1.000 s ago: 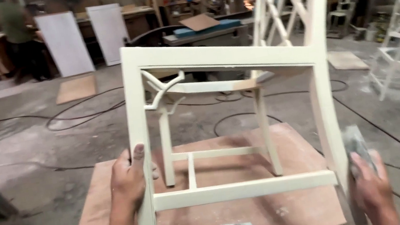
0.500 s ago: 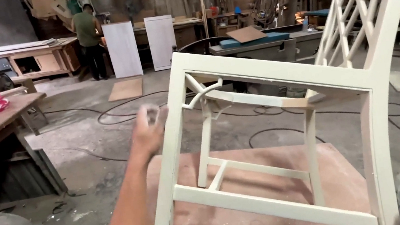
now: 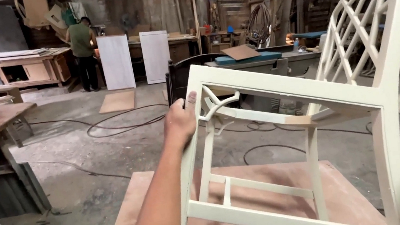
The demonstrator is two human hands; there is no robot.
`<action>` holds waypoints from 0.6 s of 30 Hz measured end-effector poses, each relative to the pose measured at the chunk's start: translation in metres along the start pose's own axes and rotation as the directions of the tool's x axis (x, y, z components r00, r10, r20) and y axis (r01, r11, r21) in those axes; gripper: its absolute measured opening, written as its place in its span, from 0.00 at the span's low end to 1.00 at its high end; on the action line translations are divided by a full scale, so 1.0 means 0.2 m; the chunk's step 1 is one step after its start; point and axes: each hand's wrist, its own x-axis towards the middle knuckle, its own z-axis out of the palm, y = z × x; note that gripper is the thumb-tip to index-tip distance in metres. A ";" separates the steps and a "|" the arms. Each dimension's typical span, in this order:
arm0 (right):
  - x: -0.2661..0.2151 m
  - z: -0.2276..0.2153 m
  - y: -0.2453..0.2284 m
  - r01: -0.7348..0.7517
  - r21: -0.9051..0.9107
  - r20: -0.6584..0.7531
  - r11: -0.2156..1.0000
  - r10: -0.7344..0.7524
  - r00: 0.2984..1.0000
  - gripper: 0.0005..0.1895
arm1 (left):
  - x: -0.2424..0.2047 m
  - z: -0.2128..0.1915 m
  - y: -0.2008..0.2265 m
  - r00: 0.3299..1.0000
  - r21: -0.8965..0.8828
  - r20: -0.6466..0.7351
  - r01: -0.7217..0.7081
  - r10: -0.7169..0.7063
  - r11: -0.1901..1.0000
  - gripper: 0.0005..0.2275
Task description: Sanding the wooden frame of a chair to prepare it for finishing.
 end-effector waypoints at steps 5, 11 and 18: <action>0.60 0.48 -0.20 0.241 -0.049 0.056 0.969 -0.238 0.970 0.29 | -0.08 -0.02 0.04 1.000 -0.005 -0.001 0.016 -0.016 1.000 0.36; 1.11 0.97 -0.49 0.180 -0.102 0.459 0.978 -0.115 0.881 0.34 | 0.02 0.03 -0.13 1.000 -0.084 0.001 0.026 -0.026 0.996 0.33; 1.34 0.97 -0.60 0.236 -0.106 0.728 0.966 -0.087 0.680 0.46 | 0.02 0.05 -0.16 0.999 -0.163 0.035 0.017 -0.012 0.987 0.31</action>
